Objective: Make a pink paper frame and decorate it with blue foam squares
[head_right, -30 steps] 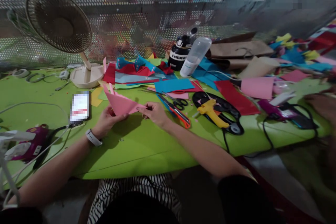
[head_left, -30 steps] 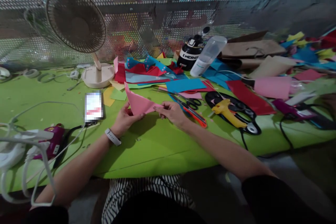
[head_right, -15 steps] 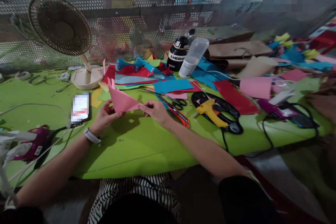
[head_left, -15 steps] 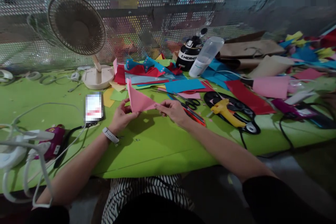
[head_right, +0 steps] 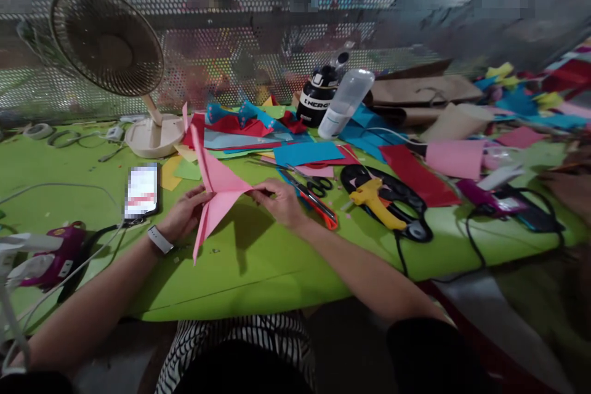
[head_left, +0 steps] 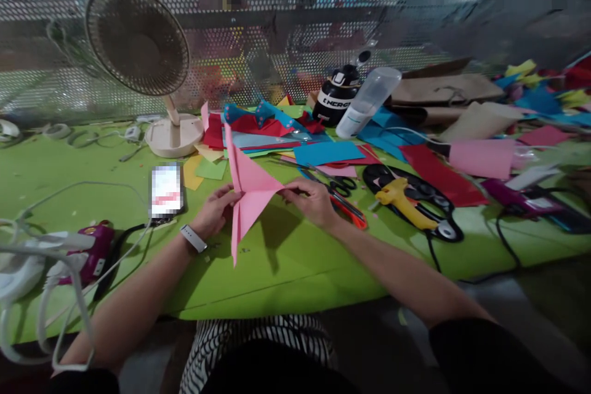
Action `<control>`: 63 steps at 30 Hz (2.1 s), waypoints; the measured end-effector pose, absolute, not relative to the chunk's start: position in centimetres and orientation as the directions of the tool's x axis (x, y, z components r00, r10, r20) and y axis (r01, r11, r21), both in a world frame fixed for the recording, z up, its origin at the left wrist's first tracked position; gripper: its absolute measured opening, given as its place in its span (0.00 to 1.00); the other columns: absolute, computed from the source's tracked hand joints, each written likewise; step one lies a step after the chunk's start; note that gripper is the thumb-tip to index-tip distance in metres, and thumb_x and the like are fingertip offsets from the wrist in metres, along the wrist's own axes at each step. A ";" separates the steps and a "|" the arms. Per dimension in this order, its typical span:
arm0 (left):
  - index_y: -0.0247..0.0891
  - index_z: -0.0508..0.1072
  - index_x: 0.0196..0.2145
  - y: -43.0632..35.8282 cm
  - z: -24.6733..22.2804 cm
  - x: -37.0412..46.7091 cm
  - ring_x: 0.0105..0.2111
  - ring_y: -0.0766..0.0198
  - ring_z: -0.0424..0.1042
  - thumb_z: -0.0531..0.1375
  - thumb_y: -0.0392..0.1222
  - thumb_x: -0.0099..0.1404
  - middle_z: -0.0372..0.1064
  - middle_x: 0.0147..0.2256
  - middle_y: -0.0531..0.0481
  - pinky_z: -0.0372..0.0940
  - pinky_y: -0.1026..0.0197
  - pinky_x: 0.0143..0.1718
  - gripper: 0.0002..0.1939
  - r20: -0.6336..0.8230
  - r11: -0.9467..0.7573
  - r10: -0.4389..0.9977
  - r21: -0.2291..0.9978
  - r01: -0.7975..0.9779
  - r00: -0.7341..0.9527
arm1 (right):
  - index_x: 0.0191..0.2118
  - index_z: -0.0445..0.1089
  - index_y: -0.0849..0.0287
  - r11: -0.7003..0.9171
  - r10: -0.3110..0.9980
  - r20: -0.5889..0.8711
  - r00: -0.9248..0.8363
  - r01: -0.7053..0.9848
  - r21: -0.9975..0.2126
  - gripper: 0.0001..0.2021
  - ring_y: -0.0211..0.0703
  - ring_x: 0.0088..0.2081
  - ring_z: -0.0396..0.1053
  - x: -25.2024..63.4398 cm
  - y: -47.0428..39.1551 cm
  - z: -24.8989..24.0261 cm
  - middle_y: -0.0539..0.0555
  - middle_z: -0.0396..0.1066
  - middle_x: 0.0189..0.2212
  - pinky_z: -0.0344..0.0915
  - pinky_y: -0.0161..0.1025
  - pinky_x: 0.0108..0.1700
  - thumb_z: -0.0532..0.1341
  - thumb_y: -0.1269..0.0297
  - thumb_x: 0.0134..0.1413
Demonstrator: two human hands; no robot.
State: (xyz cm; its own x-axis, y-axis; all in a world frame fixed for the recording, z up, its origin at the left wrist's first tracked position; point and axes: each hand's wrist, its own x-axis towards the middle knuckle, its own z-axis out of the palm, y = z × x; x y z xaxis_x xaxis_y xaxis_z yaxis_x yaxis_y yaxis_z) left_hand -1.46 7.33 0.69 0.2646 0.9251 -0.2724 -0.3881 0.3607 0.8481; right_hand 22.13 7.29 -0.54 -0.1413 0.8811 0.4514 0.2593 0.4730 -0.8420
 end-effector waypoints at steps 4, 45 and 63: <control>0.34 0.75 0.33 7.5 0.6 -1.4 0.27 0.70 0.74 0.70 0.37 0.52 0.76 0.29 0.50 0.71 0.70 0.30 0.10 -0.250 0.327 0.940 0.855 -0.403 0.232 | 0.35 0.76 0.55 0.487 0.873 0.443 -0.202 0.329 -0.809 0.10 0.41 0.27 0.70 22.3 7.2 -0.3 0.51 0.74 0.26 0.67 0.40 0.33 0.61 0.56 0.57; 0.35 0.76 0.32 6.7 2.1 -1.2 0.21 0.73 0.64 0.67 0.48 0.58 0.70 0.26 0.51 0.54 0.70 0.20 0.13 -0.287 0.312 0.909 0.949 -0.037 0.301 | 0.30 0.70 0.58 0.006 0.959 -0.280 -0.035 0.995 -0.102 0.08 0.44 0.31 0.70 35.5 12.2 3.2 0.53 0.74 0.27 0.55 0.35 0.28 0.65 0.64 0.40; 0.34 0.76 0.30 7.9 2.8 -3.0 0.20 0.74 0.64 0.68 0.47 0.57 0.71 0.24 0.52 0.55 0.71 0.19 0.12 -0.289 0.336 0.907 0.935 -0.111 0.305 | 0.32 0.65 0.58 -0.230 0.892 -0.403 -0.203 0.562 -0.794 0.23 0.39 0.25 0.68 33.9 5.3 5.3 0.51 0.71 0.25 0.63 0.35 0.26 0.70 0.47 0.35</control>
